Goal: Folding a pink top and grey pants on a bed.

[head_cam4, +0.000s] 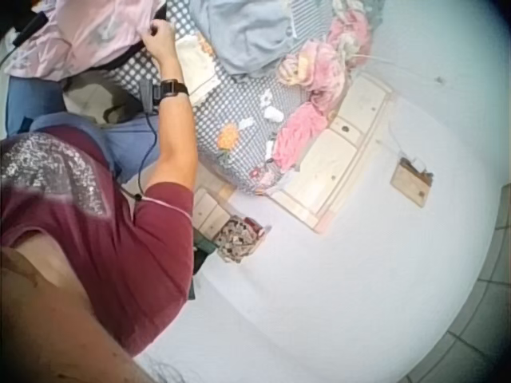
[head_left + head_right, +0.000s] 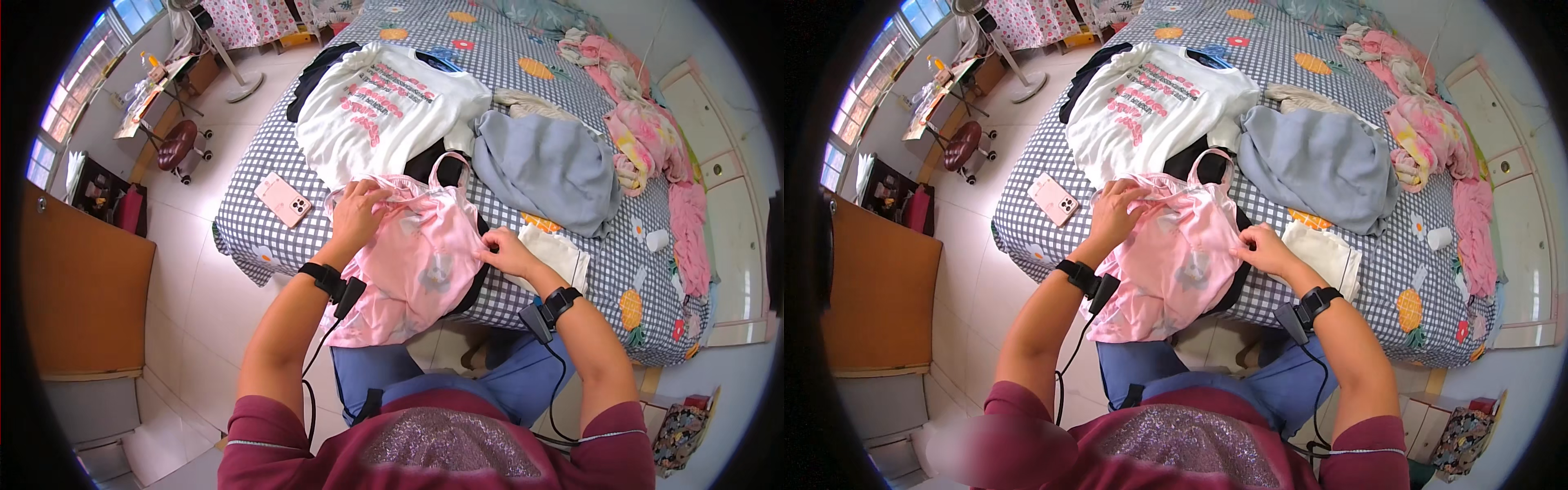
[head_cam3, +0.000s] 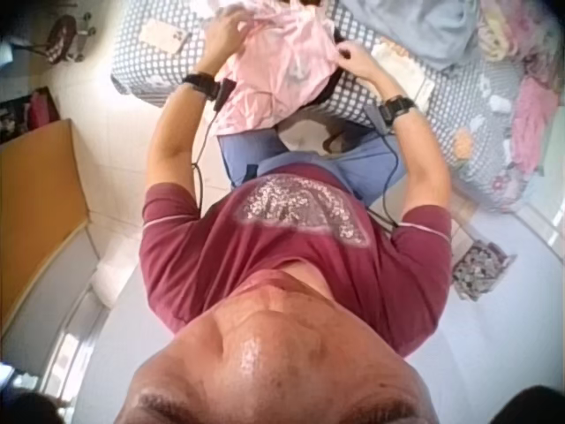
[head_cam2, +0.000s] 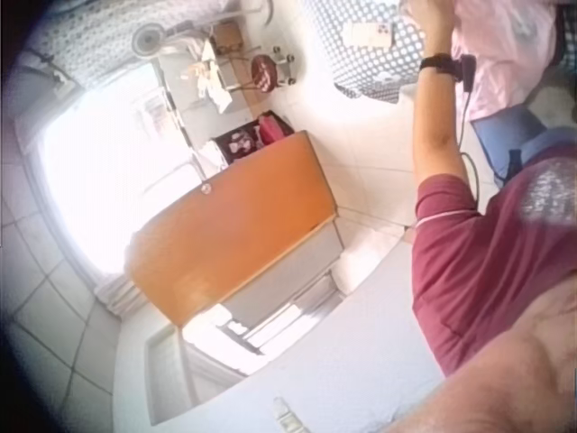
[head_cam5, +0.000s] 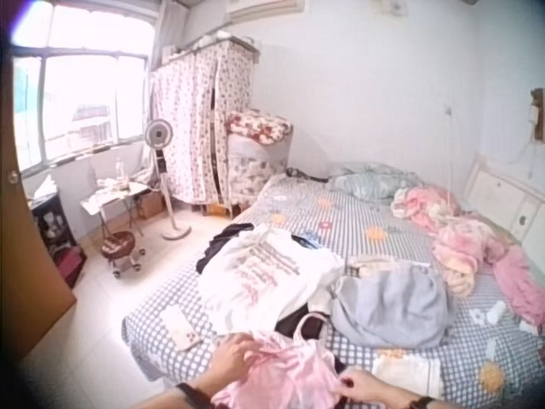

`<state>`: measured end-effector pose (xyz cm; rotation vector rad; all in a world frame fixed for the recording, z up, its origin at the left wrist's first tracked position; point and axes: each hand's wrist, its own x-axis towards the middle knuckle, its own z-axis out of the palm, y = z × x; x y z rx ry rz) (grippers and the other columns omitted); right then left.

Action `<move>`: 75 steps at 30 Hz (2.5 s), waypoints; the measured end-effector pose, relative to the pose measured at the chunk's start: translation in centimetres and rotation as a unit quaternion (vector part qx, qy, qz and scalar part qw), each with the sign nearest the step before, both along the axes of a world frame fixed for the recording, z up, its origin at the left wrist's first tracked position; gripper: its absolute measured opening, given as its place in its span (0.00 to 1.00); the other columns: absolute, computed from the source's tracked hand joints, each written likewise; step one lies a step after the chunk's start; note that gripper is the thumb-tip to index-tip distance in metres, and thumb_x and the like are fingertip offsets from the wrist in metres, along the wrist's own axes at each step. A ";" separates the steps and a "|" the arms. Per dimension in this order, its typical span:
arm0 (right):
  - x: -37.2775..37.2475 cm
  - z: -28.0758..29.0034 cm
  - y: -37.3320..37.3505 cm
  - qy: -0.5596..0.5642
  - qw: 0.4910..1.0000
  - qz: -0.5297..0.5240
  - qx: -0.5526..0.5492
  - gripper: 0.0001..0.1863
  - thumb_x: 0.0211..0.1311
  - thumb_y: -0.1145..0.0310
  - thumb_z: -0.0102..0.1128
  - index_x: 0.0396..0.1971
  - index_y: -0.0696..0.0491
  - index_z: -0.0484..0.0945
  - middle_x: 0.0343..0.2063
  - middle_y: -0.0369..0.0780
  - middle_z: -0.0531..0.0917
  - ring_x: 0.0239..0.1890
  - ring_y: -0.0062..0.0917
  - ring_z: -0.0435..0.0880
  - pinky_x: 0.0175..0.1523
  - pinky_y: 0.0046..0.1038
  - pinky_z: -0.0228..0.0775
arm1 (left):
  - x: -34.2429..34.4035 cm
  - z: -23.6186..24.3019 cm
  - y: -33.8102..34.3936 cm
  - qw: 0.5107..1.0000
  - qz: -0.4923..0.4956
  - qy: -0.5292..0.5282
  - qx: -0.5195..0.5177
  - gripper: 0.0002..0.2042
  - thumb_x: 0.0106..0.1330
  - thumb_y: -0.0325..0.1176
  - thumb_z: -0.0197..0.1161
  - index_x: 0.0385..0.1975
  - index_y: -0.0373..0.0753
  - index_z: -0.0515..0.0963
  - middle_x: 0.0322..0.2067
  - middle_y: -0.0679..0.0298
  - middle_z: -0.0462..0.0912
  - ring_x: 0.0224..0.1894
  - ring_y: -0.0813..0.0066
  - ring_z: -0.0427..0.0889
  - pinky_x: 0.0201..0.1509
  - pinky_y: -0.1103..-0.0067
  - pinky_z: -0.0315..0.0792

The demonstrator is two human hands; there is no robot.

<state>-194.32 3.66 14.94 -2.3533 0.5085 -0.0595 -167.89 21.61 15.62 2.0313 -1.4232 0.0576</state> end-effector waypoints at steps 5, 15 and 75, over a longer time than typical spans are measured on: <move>-1.3 2.9 1.2 -0.117 0.987 0.016 0.112 0.10 0.49 0.65 0.64 0.23 0.56 0.77 0.29 0.39 0.78 0.36 0.23 0.73 0.45 0.24 0.64 | 2.6 1.2 0.5 0.997 0.006 0.067 0.048 0.09 0.56 0.27 0.55 0.38 0.38 0.73 0.31 0.57 0.79 0.37 0.56 0.76 0.42 0.67 0.69; -0.8 20.3 1.5 -0.187 0.972 -0.014 0.144 0.10 0.56 0.66 0.61 0.22 0.57 0.75 0.19 0.27 0.72 0.24 0.09 0.67 0.31 0.15 0.61 | 8.1 19.3 9.0 0.977 -0.105 0.024 0.183 0.06 0.59 0.31 0.56 0.29 0.35 0.73 0.23 0.65 0.71 0.28 0.78 0.69 0.36 0.79 0.66; 5.1 38.5 4.3 -0.451 0.870 0.003 0.202 0.09 0.63 0.72 0.42 0.37 0.58 0.73 0.28 0.38 0.78 0.27 0.22 0.78 0.36 0.23 0.74 | -21.6 17.2 13.7 0.881 -0.463 -0.053 0.085 0.24 0.53 0.30 0.54 0.53 0.45 0.64 0.39 0.52 0.70 0.39 0.57 0.75 0.45 0.68 0.68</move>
